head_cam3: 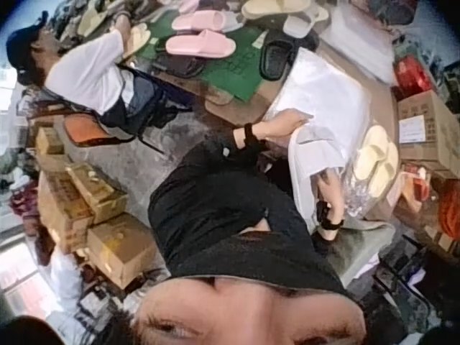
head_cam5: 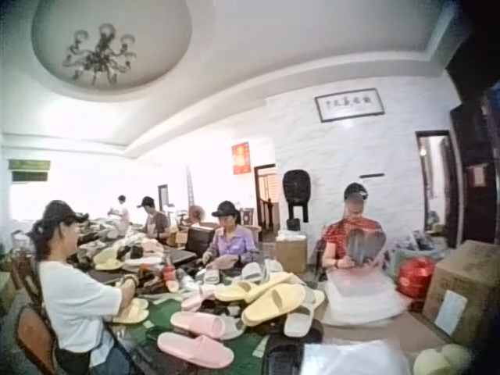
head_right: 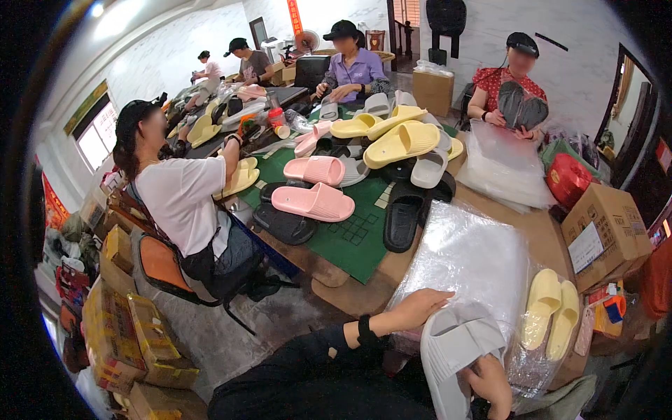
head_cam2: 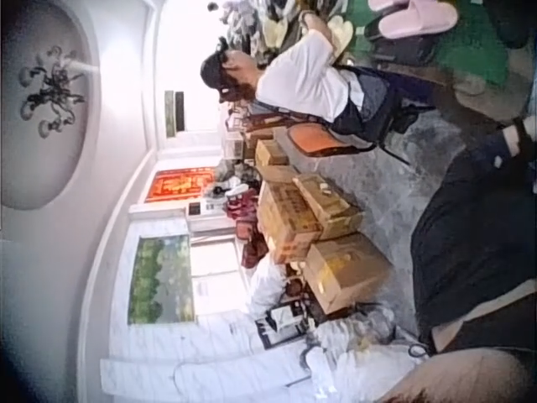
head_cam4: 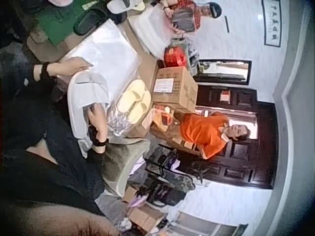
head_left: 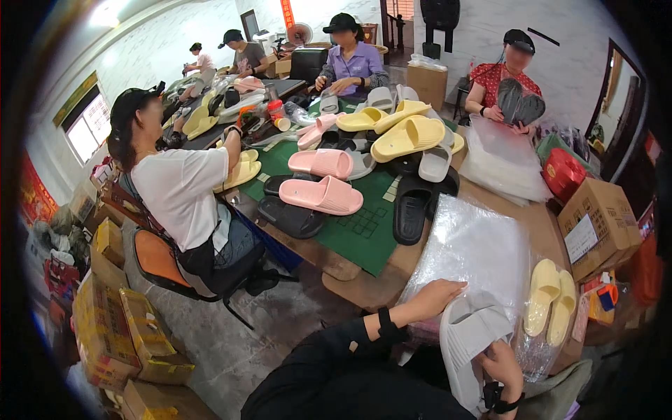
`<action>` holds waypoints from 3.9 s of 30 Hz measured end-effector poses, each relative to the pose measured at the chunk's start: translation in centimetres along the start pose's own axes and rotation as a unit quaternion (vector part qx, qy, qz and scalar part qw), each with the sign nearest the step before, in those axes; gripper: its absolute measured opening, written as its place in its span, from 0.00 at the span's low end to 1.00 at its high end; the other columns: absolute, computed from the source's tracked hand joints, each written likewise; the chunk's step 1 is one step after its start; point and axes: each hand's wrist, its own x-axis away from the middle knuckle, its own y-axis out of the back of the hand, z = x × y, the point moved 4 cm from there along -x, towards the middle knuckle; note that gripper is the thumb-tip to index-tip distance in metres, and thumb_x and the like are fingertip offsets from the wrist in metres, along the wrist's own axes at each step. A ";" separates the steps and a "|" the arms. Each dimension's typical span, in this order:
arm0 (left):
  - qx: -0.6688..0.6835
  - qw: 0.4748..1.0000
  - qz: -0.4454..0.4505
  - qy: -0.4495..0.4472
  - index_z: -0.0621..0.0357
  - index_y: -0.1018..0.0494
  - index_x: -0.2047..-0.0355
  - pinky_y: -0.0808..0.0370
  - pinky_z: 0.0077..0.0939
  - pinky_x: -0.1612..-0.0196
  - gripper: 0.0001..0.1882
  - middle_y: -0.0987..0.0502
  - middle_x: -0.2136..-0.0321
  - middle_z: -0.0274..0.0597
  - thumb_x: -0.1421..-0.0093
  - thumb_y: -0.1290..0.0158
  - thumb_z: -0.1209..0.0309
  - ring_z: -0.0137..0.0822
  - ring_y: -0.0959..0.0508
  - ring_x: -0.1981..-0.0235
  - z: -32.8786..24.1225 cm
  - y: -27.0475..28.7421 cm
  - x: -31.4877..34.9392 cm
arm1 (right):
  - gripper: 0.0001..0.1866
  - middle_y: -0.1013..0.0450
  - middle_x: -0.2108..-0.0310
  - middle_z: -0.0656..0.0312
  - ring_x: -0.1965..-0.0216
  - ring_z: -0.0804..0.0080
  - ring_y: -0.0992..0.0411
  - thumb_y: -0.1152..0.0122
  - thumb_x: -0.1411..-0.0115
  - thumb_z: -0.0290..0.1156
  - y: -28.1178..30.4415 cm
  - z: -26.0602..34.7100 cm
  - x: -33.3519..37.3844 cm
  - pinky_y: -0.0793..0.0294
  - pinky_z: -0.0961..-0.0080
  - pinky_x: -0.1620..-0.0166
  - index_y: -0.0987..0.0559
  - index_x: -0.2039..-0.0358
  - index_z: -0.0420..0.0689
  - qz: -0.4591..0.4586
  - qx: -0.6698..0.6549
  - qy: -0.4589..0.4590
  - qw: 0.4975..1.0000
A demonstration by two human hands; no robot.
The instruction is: Inspecting, pairing, and bagging plastic slippers for shipment.
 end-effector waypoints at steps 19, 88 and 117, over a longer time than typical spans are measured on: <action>-0.257 0.962 0.021 -0.086 0.39 0.33 0.46 0.54 0.68 0.44 0.24 0.42 0.41 0.44 0.44 0.52 0.69 0.55 0.46 0.39 -5.1 -2.9 2.6 | 0.13 0.29 0.68 0.48 0.61 0.50 0.33 0.39 0.52 0.35 -1.1 3.4 -2.9 0.37 0.57 0.55 0.24 0.69 0.39 -0.249 0.199 0.015 0.948; -0.167 0.976 -0.082 -0.113 0.56 0.32 0.48 0.31 0.41 0.54 0.21 0.25 0.58 0.53 0.44 0.52 0.75 0.53 0.27 0.57 -3.7 3.6 -0.9 | 0.14 0.28 0.71 0.50 0.68 0.50 0.29 0.43 0.57 0.19 1.7 2.0 -2.8 0.29 0.67 0.65 0.21 0.67 0.43 -0.234 -0.075 0.076 0.966; 0.284 0.955 0.062 -0.060 0.59 0.30 0.50 0.32 0.31 0.51 0.15 0.27 0.56 0.48 0.38 0.56 0.74 0.43 0.27 0.53 -8.8 -1.8 0.8 | 0.17 0.27 0.57 0.50 0.55 0.57 0.30 0.41 0.52 0.30 -3.6 -8.1 -5.2 0.32 0.68 0.54 0.25 0.60 0.37 -0.161 -0.694 0.019 0.702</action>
